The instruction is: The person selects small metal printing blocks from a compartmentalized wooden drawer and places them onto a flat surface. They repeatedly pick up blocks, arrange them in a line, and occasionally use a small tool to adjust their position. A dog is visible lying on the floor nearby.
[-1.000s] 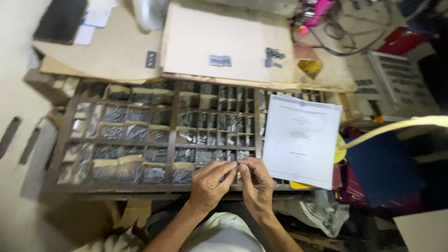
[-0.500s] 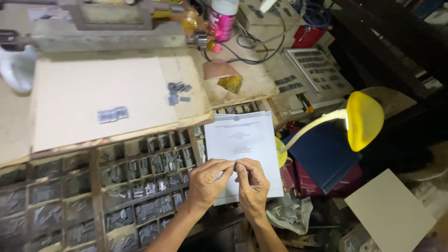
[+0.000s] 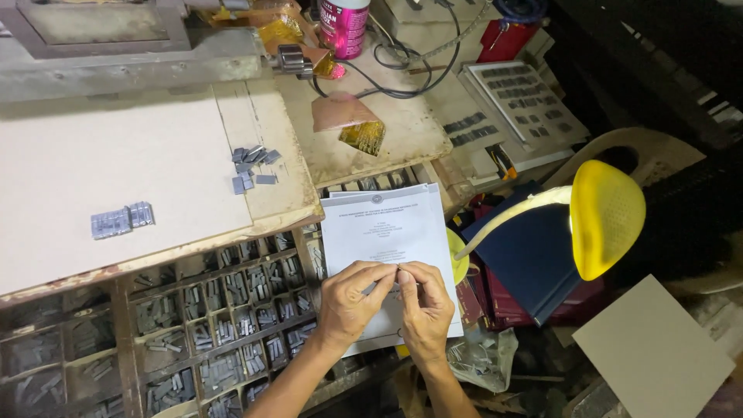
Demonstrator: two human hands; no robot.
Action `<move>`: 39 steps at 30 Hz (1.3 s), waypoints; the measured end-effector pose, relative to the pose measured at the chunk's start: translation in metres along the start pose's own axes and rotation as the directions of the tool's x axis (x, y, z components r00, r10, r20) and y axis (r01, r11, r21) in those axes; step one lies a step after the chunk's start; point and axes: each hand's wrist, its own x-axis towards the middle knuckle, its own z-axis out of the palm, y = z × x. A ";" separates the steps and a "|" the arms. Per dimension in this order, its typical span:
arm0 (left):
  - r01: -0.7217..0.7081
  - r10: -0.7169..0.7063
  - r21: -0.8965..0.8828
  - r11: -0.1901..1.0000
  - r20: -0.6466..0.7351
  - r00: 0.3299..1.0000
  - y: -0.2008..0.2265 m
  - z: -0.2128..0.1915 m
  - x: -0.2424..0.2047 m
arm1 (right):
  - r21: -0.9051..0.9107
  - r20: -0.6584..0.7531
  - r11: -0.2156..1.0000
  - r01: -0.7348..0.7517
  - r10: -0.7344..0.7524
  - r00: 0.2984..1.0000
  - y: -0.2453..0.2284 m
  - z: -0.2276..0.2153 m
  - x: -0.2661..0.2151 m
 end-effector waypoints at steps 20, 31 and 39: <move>-0.146 0.152 0.085 0.986 -0.070 0.986 0.005 -0.004 0.002 | -0.021 -0.007 0.999 0.039 -0.039 0.999 0.001 0.003 -0.002; -0.108 0.112 0.070 0.992 -0.057 0.992 0.006 0.001 -0.002 | -0.034 0.030 0.999 0.006 -0.005 1.000 0.000 -0.004 -0.003; -0.072 0.074 0.051 0.996 -0.041 0.996 -0.001 0.004 -0.005 | -0.062 0.049 0.997 -0.042 0.045 0.998 0.003 -0.003 -0.003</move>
